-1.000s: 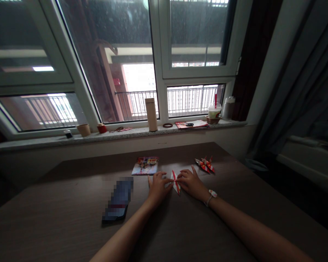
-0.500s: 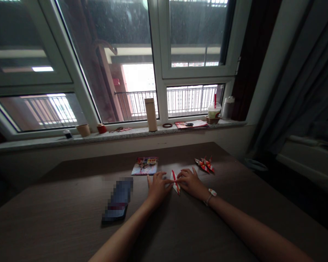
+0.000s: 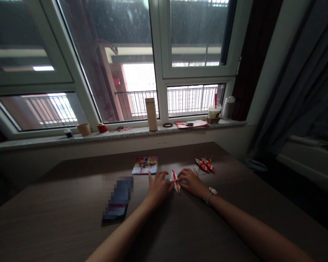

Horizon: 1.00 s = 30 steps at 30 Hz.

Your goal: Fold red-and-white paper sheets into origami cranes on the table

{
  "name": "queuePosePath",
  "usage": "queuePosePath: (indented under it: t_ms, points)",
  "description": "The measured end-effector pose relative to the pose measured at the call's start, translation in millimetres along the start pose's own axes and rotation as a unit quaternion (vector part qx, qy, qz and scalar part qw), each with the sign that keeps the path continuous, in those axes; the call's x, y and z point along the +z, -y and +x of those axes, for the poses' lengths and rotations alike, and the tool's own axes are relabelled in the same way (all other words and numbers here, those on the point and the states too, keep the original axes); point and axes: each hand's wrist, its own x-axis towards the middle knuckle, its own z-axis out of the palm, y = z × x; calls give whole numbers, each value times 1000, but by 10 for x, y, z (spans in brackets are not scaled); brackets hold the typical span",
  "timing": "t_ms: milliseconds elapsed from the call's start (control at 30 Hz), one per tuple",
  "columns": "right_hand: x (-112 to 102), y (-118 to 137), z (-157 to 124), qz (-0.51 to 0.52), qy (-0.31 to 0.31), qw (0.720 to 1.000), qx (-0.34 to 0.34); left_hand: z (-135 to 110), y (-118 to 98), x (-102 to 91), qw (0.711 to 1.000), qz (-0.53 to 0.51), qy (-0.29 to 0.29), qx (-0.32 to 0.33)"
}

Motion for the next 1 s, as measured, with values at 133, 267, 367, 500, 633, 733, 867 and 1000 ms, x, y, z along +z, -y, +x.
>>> queuePosePath:
  t_ms: [133,267,367,500,633,733,867,1000]
  points:
    - [17,15,-14,-10,-23,1000,-3,17,35,1,998,-38,12,-45]
    - [18,-7,-23,-8,-42,999,-9,42,43,25,994,-76,22,-71]
    - [9,-12,-26,-19,-46,999,-11,40,38,56,994,-79,-6,-70]
    - [-11,21,-26,-53,-54,997,-27,20,20,57,995,-63,-36,-72]
    - [-33,55,-23,-74,-53,995,-40,37,4,2,994,-56,-15,-92]
    - [-41,56,-20,-74,-50,995,-48,62,5,-41,989,-69,24,-125]
    - [-43,30,-16,-68,-52,994,-70,45,0,-57,987,-72,33,-138]
    - [-53,14,-15,-70,-54,993,-81,-7,-22,-37,995,-35,-20,-88]
